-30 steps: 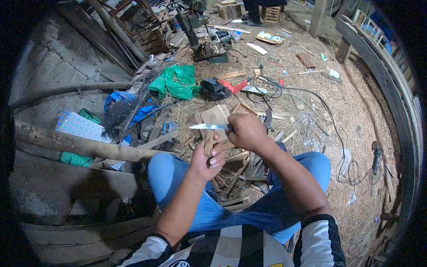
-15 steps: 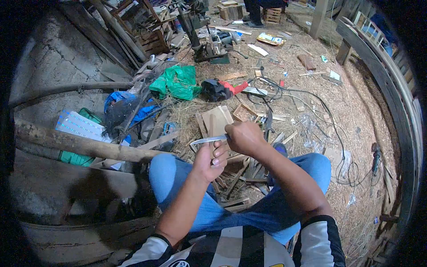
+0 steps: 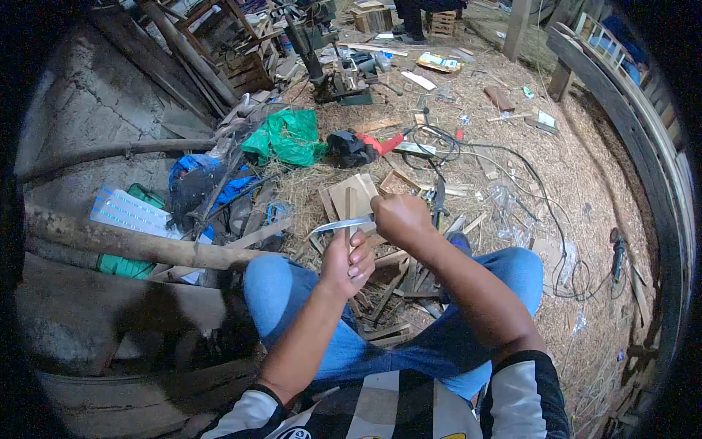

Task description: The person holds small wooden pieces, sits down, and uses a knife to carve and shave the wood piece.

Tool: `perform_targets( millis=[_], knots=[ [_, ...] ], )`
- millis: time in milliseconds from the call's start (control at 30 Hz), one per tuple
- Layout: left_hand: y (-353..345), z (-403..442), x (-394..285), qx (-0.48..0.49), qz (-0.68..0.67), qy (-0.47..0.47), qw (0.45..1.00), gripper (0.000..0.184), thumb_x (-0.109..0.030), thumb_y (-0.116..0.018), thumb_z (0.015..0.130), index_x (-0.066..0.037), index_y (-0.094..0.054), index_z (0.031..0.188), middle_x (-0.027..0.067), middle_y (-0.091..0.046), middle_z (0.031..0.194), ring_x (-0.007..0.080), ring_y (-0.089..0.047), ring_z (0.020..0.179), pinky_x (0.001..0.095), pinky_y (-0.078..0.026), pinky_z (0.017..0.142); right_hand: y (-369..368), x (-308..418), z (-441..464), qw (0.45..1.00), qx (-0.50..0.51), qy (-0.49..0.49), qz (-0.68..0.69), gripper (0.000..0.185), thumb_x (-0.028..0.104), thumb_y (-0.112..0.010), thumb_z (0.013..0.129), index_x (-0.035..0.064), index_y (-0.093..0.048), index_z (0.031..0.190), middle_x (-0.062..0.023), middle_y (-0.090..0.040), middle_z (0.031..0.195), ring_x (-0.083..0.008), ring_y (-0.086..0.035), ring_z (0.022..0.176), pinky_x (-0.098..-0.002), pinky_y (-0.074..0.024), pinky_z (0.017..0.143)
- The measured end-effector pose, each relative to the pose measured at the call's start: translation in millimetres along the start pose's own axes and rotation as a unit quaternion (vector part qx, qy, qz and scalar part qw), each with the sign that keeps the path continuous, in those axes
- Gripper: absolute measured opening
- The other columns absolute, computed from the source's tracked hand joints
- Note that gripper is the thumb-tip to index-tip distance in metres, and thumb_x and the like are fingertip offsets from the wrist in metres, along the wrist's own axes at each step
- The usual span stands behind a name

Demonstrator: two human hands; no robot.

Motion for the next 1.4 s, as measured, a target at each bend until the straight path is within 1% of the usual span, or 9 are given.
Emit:
perform_targets(
  millis=[167, 233, 400, 567, 733, 933, 1033, 1167, 1400],
  knots=[
    [-9.4, -7.5, 11.0, 0.025, 0.025, 0.029, 0.999, 0.044, -0.047, -0.037, 0.103, -0.015, -0.044, 0.073, -0.0026, -0.036, 0.049, 0.0095, -0.030, 0.032, 0.0250, -0.026, 0.030, 18.4, -44.2, 15.6, 0.991, -0.035, -0.132, -0.009, 0.015, 0.014, -0.059, 0.082, 0.0086, -0.070, 0.089, -0.0188, -0.068, 0.074, -0.0367, -0.069, 0.072, -0.0483, -0.0543, 0.062],
    [-13.8, -6.0, 10.4, 0.011, 0.002, 0.011, 1.000, 0.045, -0.049, -0.036, 0.103, -0.014, -0.046, 0.075, -0.0021, -0.038, 0.050, 0.0092, -0.030, 0.032, 0.0246, -0.026, 0.031, 24.1, -40.2, 11.8, 0.991, -0.071, -0.110, 0.029, 0.012, 0.014, -0.056, 0.080, 0.0059, -0.065, 0.083, -0.0218, -0.067, 0.077, -0.0416, -0.067, 0.074, -0.0514, -0.0523, 0.064],
    [-5.8, -1.8, 5.2, 0.020, -0.008, -0.013, 1.000, 0.043, -0.051, -0.033, 0.103, -0.014, -0.050, 0.088, -0.0015, -0.040, 0.052, 0.0096, -0.030, 0.032, 0.0235, -0.027, 0.031, 11.5, 2.4, -5.5, 1.000, 0.018, -0.004, 0.024, 0.013, 0.018, -0.059, 0.079, 0.0074, -0.067, 0.082, -0.0175, -0.068, 0.075, -0.0369, -0.069, 0.070, -0.0486, -0.0544, 0.061],
    [-3.1, -2.3, 4.8, 0.002, 0.041, -0.031, 0.999, 0.040, -0.047, -0.034, 0.104, -0.015, -0.048, 0.085, -0.0018, -0.038, 0.049, 0.0099, -0.028, 0.031, 0.0241, -0.025, 0.030, 9.6, 13.2, -8.9, 0.998, 0.053, 0.023, 0.017, 0.015, 0.019, -0.060, 0.080, 0.0070, -0.067, 0.082, -0.0172, -0.069, 0.076, -0.0370, -0.069, 0.071, -0.0481, -0.0548, 0.061],
    [-6.4, -3.3, 4.6, 0.004, 0.037, -0.003, 0.999, 0.037, -0.044, -0.035, 0.104, -0.015, -0.045, 0.082, -0.0018, -0.035, 0.047, 0.0102, -0.026, 0.029, 0.0247, -0.023, 0.029, 2.5, -1.4, -0.5, 0.998, 0.039, -0.035, 0.019, 0.014, 0.018, -0.060, 0.079, 0.0065, -0.068, 0.083, -0.0182, -0.069, 0.076, -0.0366, -0.069, 0.073, -0.0480, -0.0549, 0.061],
    [-22.8, -15.7, 20.7, 0.028, 0.076, 0.023, 0.996, 0.045, -0.054, -0.033, 0.102, -0.015, -0.046, 0.084, -0.0018, -0.035, 0.047, 0.0104, -0.028, 0.030, 0.0244, -0.025, 0.029, 15.3, -72.2, 17.2, 0.988, -0.024, -0.155, -0.005, 0.012, 0.008, -0.057, 0.077, 0.0050, -0.067, 0.083, -0.0231, -0.067, 0.077, -0.0408, -0.067, 0.075, -0.0511, -0.0535, 0.067],
    [-14.1, -7.9, 14.0, 0.058, 0.003, 0.004, 0.998, 0.045, -0.055, -0.031, 0.102, -0.016, -0.047, 0.086, -0.0016, -0.037, 0.049, 0.0107, -0.030, 0.030, 0.0245, -0.026, 0.030, 24.4, -45.8, 5.8, 0.987, -0.045, -0.141, 0.057, 0.011, 0.009, -0.057, 0.077, 0.0050, -0.066, 0.083, -0.0235, -0.066, 0.077, -0.0413, -0.067, 0.075, -0.0513, -0.0531, 0.066],
    [-15.1, -9.0, 4.7, 0.046, 0.025, -0.006, 0.999, 0.044, -0.054, -0.029, 0.103, -0.017, -0.047, 0.088, -0.0019, -0.038, 0.050, 0.0112, -0.032, 0.032, 0.0250, -0.026, 0.032, 16.9, -0.9, -5.5, 0.999, -0.017, -0.017, 0.045, 0.012, 0.015, -0.060, 0.076, 0.0067, -0.067, 0.081, -0.0191, -0.068, 0.076, -0.0377, -0.069, 0.070, -0.0486, -0.0545, 0.061],
    [-13.2, -9.3, 4.3, 0.012, 0.094, -0.029, 0.995, 0.042, -0.050, -0.029, 0.104, -0.016, -0.045, 0.085, -0.0023, -0.035, 0.048, 0.0103, -0.027, 0.030, 0.0251, -0.023, 0.030, 7.0, 8.0, -5.5, 0.999, 0.015, 0.020, 0.035, 0.013, 0.016, -0.062, 0.076, 0.0058, -0.066, 0.081, -0.0178, -0.068, 0.076, -0.0367, -0.069, 0.070, -0.0481, -0.0549, 0.060]
  ],
)
Point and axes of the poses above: each hand's wrist, its own z-axis towards the middle knuckle, its own y-axis out of the back of the hand, x = y × z, the point moved 4 cm from there along z, towards the middle knuckle
